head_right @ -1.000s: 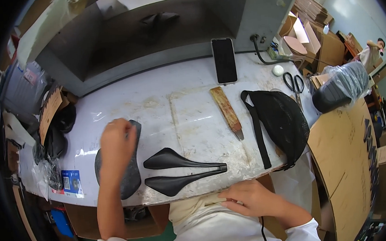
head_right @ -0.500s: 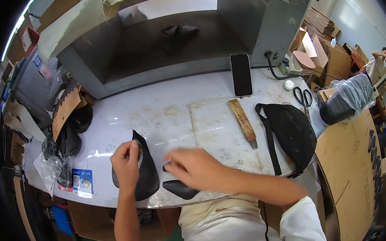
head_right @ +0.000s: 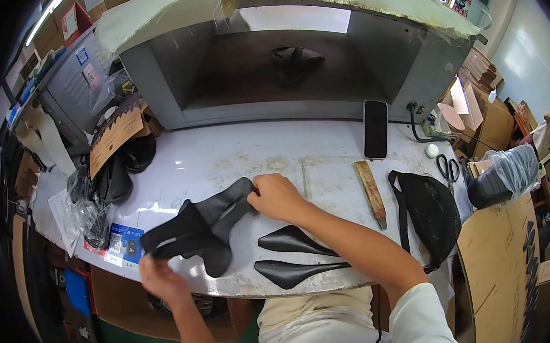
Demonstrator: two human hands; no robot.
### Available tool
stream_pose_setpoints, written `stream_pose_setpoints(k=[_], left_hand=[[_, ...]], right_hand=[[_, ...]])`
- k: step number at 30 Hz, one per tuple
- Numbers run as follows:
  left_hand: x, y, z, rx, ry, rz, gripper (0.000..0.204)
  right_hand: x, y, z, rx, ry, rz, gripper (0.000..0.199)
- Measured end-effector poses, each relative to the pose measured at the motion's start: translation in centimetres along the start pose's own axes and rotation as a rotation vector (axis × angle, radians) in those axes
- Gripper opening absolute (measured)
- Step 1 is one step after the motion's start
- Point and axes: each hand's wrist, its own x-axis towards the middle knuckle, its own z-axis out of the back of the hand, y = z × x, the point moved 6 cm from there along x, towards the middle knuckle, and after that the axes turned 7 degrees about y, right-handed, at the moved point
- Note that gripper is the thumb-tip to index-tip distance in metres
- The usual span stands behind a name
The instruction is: Assembling and inspecting bicycle saddle components at a workbench.
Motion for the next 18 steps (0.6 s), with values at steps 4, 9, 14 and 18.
stream_pose_setpoints(k=[4,9,14,18], left_hand=[[-1.6,-2.4,11.5,-0.351,-0.241,0.055,0.03],[-5.3,-10.9,13.6,-0.457,-0.18,0.007,0.03],[-8.6,-11.1,8.4,0.52,0.27,0.429,0.029],[-13.4,-9.8,-4.1,0.767,1.018,0.649,0.01]], right_hand=[[0.2,-1.6,-0.1,0.041,0.011,-0.066,0.023],[0.0,-1.9,-0.1,0.091,0.0,-0.022,0.024],[-6.1,2.7,1.7,0.018,-0.181,0.2,0.036],[-17.4,7.7,-0.5,0.151,0.375,0.515,0.038]])
